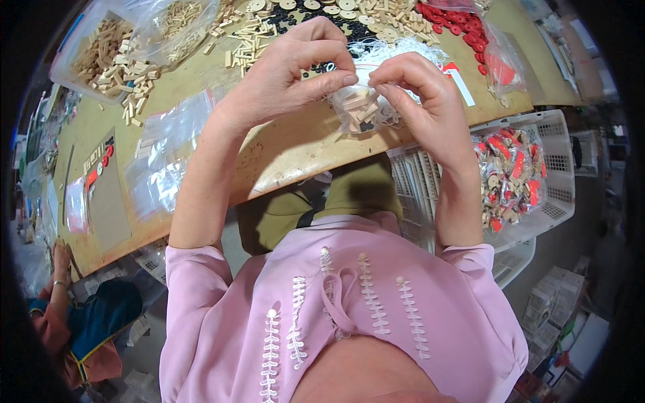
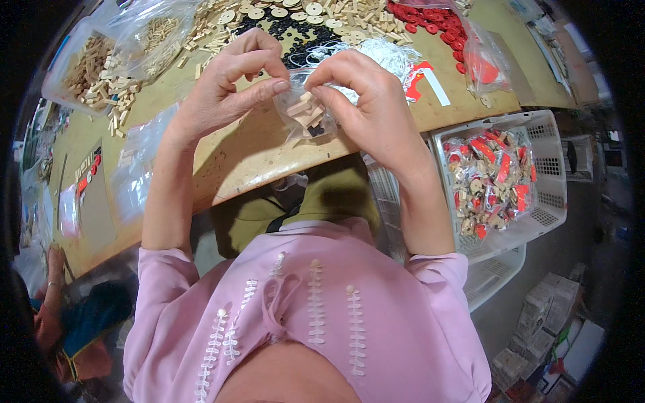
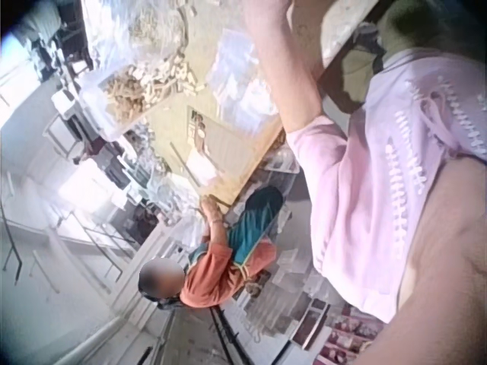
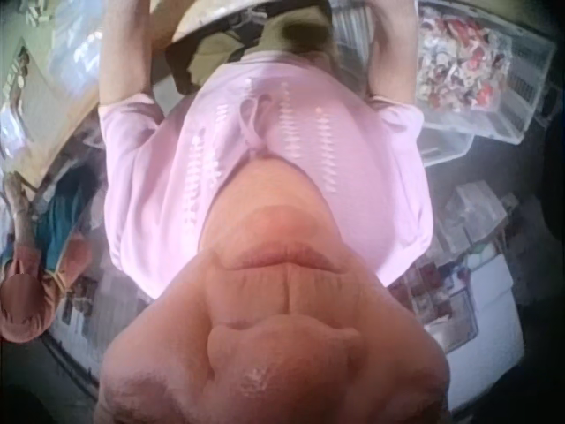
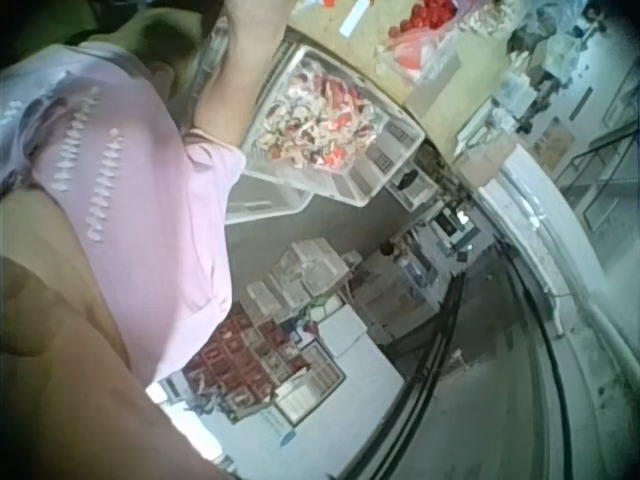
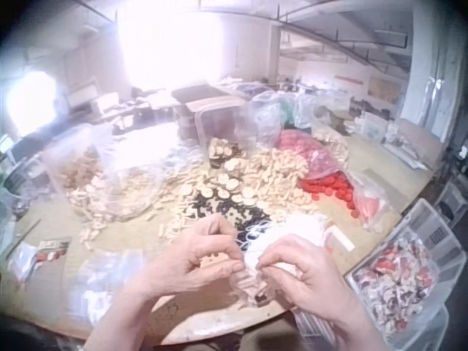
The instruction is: The person assembles small craft kits by placing wooden pieces, black beads, white strings, and red paper flags into clear plastic bags. The person repeatedly picks items from piles on the table, inserts them into bags, and sets the filled bags aside.
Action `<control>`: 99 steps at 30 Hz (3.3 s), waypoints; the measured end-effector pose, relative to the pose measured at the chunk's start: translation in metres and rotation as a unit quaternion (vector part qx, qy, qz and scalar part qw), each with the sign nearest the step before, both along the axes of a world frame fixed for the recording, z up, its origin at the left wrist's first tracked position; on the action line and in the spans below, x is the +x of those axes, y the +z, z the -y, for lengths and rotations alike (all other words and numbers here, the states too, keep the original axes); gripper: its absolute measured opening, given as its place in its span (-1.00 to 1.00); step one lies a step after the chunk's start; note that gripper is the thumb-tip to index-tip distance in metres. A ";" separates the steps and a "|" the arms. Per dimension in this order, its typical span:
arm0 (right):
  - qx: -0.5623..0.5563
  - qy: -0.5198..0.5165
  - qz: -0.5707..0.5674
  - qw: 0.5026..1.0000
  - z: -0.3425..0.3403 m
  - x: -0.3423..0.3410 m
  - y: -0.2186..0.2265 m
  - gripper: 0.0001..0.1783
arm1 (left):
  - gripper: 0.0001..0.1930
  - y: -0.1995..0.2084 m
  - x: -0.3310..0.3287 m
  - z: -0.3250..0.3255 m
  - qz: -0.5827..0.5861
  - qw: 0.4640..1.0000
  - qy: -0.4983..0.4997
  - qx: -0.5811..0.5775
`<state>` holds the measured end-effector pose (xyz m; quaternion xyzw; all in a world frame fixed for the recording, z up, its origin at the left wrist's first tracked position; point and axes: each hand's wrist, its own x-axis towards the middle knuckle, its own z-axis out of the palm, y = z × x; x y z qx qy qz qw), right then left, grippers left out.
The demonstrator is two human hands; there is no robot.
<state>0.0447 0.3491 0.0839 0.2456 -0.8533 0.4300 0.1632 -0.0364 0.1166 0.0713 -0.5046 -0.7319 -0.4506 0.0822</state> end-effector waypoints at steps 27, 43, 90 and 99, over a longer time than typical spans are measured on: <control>0.084 -0.260 -0.031 0.961 -0.149 -0.141 -0.068 -0.76 | -0.91 -0.004 0.015 0.001 0.062 0.996 0.062 0.030; 0.223 -0.415 0.050 0.881 -0.244 -0.221 -0.109 -0.62 | -0.91 -0.009 0.016 0.004 0.102 0.992 0.076 0.003; 0.191 0.119 0.085 0.971 0.009 -0.056 0.023 -0.82 | -0.67 -0.035 -0.004 0.011 0.080 0.985 0.072 0.132; 0.148 0.077 0.025 0.986 0.017 -0.061 0.019 -0.87 | -0.43 -0.040 0.010 -0.003 0.380 0.923 0.066 -0.017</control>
